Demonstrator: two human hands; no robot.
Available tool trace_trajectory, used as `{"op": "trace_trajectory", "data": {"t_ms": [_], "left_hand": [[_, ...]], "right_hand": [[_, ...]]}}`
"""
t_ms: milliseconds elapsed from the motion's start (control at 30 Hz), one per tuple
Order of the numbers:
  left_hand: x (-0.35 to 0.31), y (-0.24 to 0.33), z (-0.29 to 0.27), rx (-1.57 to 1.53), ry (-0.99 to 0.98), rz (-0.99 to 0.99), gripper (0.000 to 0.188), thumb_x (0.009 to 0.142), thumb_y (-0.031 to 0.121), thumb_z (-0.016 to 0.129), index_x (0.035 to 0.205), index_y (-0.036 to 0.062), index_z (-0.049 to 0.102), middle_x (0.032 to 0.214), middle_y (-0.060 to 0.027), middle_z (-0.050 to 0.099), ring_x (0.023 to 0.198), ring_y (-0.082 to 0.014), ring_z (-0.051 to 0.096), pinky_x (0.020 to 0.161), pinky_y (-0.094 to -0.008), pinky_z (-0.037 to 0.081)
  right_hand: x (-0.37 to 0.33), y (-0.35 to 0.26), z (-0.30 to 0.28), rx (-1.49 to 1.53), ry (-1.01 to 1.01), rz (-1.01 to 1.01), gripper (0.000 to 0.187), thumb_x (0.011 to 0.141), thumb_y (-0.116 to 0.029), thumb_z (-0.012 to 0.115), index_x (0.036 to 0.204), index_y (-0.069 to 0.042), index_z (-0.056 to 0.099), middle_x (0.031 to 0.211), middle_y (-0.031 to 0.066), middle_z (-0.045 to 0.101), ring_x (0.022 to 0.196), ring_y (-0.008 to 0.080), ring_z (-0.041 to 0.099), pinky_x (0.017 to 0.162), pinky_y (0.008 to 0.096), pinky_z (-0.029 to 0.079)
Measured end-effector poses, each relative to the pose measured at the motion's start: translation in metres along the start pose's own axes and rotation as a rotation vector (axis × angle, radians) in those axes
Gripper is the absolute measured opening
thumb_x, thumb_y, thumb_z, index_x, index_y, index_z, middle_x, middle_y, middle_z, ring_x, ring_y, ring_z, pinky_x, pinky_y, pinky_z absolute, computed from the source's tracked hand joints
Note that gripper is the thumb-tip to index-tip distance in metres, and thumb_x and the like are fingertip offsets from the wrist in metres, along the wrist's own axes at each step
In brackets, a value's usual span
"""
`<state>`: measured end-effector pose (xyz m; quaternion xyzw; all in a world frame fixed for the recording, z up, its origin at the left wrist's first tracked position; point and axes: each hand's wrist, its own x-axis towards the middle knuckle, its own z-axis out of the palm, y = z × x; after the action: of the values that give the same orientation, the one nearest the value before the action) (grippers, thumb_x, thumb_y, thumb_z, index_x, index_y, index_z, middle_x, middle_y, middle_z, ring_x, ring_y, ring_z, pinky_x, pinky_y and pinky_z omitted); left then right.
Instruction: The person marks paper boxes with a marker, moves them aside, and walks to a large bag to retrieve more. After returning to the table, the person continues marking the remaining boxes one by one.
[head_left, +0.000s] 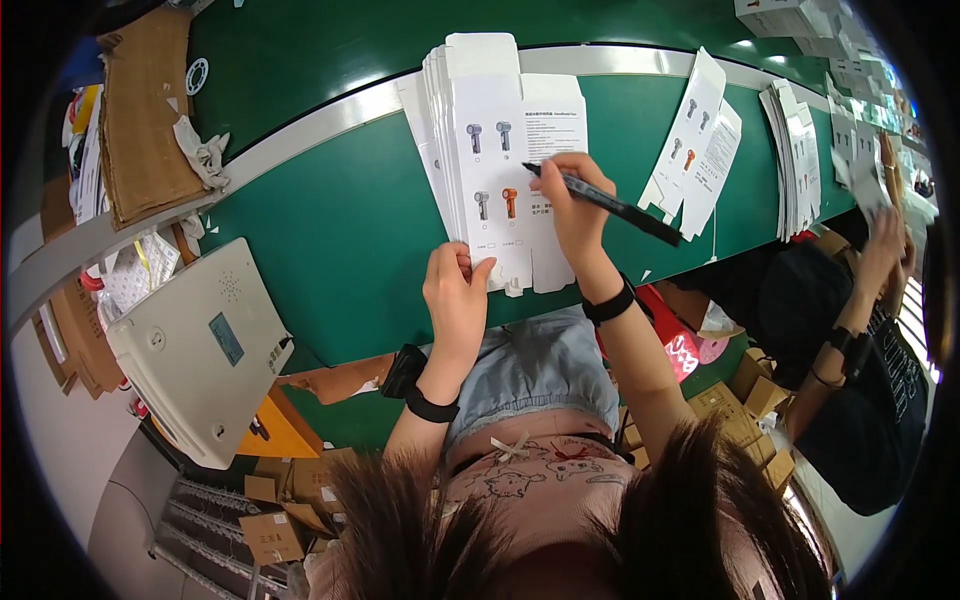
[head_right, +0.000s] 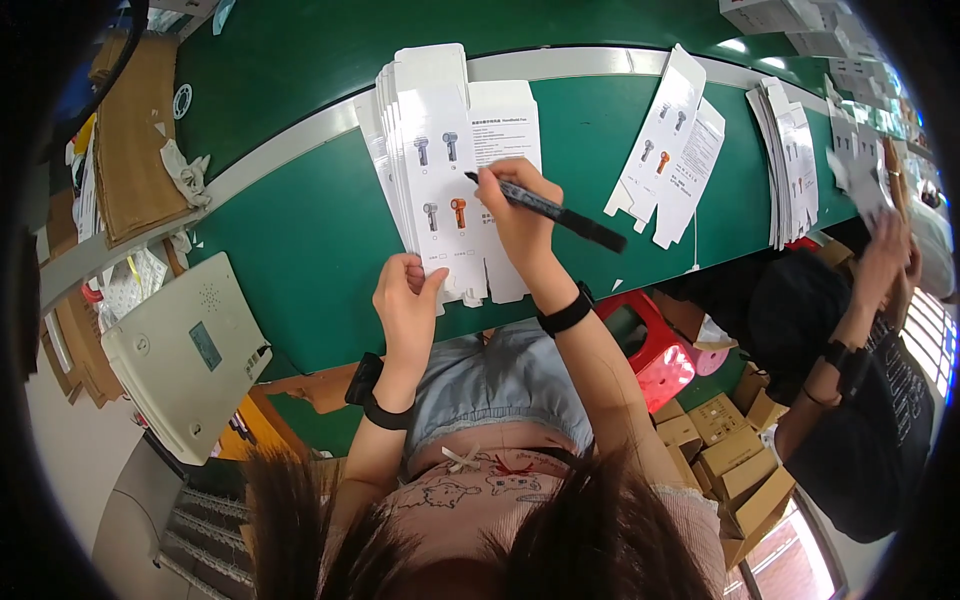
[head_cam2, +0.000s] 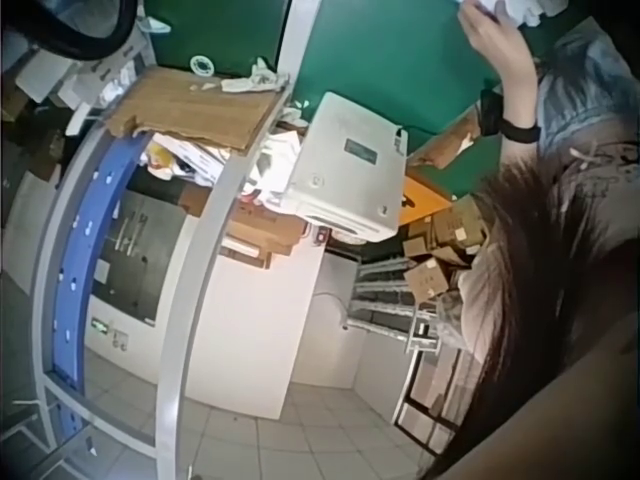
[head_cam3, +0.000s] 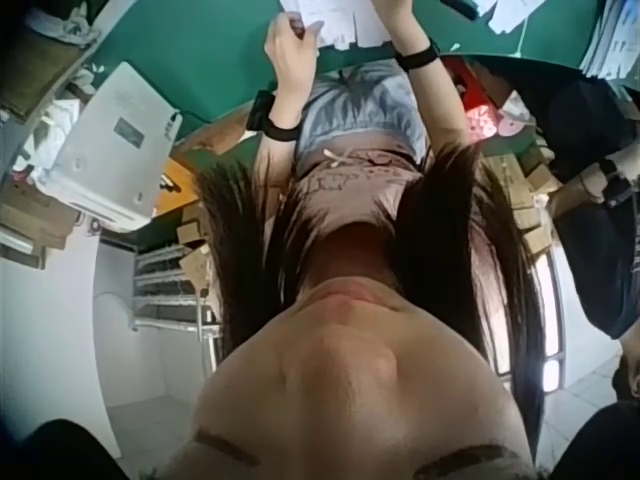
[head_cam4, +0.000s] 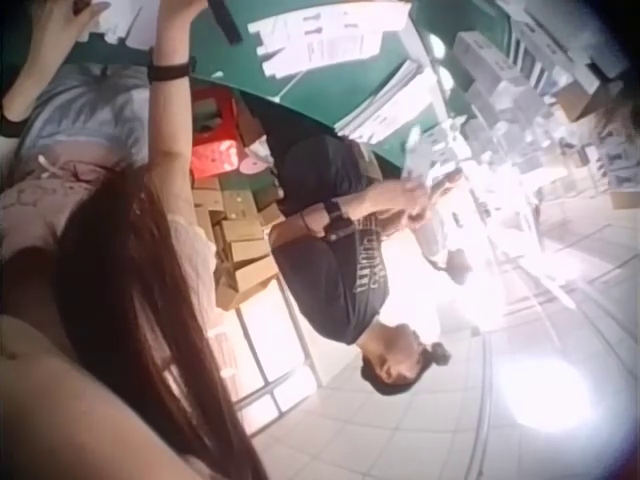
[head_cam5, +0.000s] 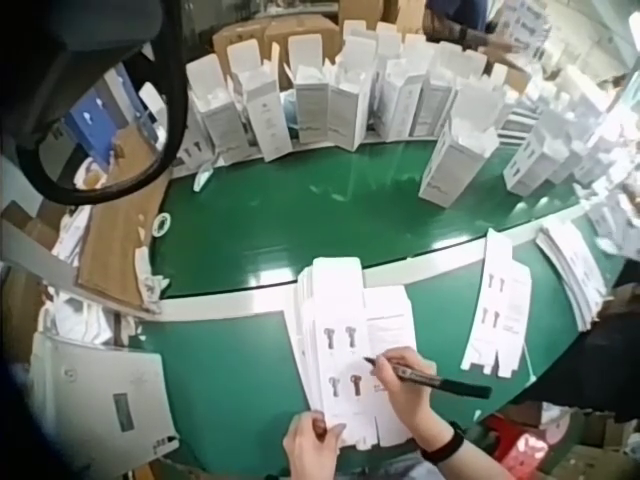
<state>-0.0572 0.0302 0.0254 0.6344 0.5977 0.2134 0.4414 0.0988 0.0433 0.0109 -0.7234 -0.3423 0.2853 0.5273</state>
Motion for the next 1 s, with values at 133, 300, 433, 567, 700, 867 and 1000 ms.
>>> {"op": "trace_trajectory", "data": {"t_ms": [133, 300, 433, 567, 700, 867, 1000], "left_hand": [[0.0, -0.002, 0.001, 0.013, 0.003, -0.007, 0.024, 0.067, 0.0, 0.066, 0.081, -0.0023, 0.047, 0.069, -0.0102, 0.048, 0.055, -0.0182, 0.048, 0.05, -0.0286, 0.042], [-0.001, -0.004, 0.001, 0.003, 0.005, 0.011, 0.023, 0.067, -0.001, 0.065, 0.082, -0.0024, 0.048, 0.069, -0.0106, 0.048, 0.055, -0.0189, 0.049, 0.05, -0.0289, 0.042], [-0.002, -0.005, 0.001, -0.042, 0.009, 0.007, 0.022, 0.068, -0.002, 0.064, 0.083, -0.0025, 0.048, 0.069, -0.0107, 0.048, 0.055, -0.0191, 0.049, 0.05, -0.029, 0.041], [-0.002, -0.004, 0.001, -0.012, 0.015, 0.013, 0.022, 0.068, -0.002, 0.064, 0.083, -0.0027, 0.048, 0.069, -0.0108, 0.048, 0.055, -0.0195, 0.049, 0.05, -0.029, 0.041], [-0.005, 0.004, -0.002, -0.002, -0.022, 0.004, 0.02, 0.069, -0.002, 0.063, 0.082, -0.0022, 0.048, 0.067, -0.0086, 0.047, 0.054, -0.0155, 0.047, 0.049, -0.0264, 0.04], [-0.022, 0.029, 0.001, -0.329, -0.153, -0.055, 0.018, 0.071, -0.001, 0.063, 0.081, -0.0014, 0.047, 0.064, -0.0039, 0.047, 0.054, -0.009, 0.044, 0.05, -0.0219, 0.038], [-0.02, 0.06, 0.029, -0.516, -0.242, -0.039, 0.016, 0.073, -0.001, 0.062, 0.081, -0.0006, 0.047, 0.064, -0.0011, 0.048, 0.055, -0.0057, 0.043, 0.05, -0.0193, 0.037]], "right_hand": [[-0.038, -0.004, -0.011, 0.048, -0.079, -0.064, 0.005, 0.073, -0.003, 0.06, 0.072, 0.0, 0.057, 0.058, 0.0038, 0.059, 0.051, 0.0062, 0.053, 0.048, 0.0175, 0.041], [-0.064, 0.006, 0.001, -0.075, -0.248, -0.061, 0.006, 0.071, -0.003, 0.062, 0.07, 0.0, 0.056, 0.056, 0.0036, 0.058, 0.051, 0.0069, 0.053, 0.047, 0.0184, 0.041], [-0.061, 0.007, 0.006, -0.098, -0.193, -0.121, 0.008, 0.069, -0.003, 0.064, 0.069, 0.0, 0.056, 0.056, 0.0035, 0.057, 0.05, 0.0071, 0.053, 0.046, 0.0188, 0.04], [-0.06, 0.002, 0.006, -0.137, -0.236, -0.15, 0.008, 0.071, -0.003, 0.062, 0.069, -0.002, 0.055, 0.058, 0.0064, 0.056, 0.049, 0.0136, 0.055, 0.046, 0.0214, 0.042], [-0.064, -0.002, -0.015, 0.332, -0.009, 0.232, 0.007, 0.078, -0.006, 0.056, 0.072, -0.003, 0.053, 0.062, 0.0055, 0.056, 0.05, 0.0125, 0.054, 0.047, 0.0224, 0.042], [-0.054, -0.038, -0.087, 0.634, 0.442, 0.028, 0.02, 0.086, -0.021, 0.048, 0.079, -0.002, 0.049, 0.065, 0.0084, 0.051, 0.052, 0.0165, 0.051, 0.05, 0.0259, 0.043], [-0.043, -0.062, -0.127, 0.47, 0.518, -0.147, 0.02, 0.086, -0.021, 0.048, 0.08, -0.001, 0.049, 0.065, 0.0086, 0.052, 0.055, 0.0162, 0.052, 0.054, 0.0241, 0.042]]}}
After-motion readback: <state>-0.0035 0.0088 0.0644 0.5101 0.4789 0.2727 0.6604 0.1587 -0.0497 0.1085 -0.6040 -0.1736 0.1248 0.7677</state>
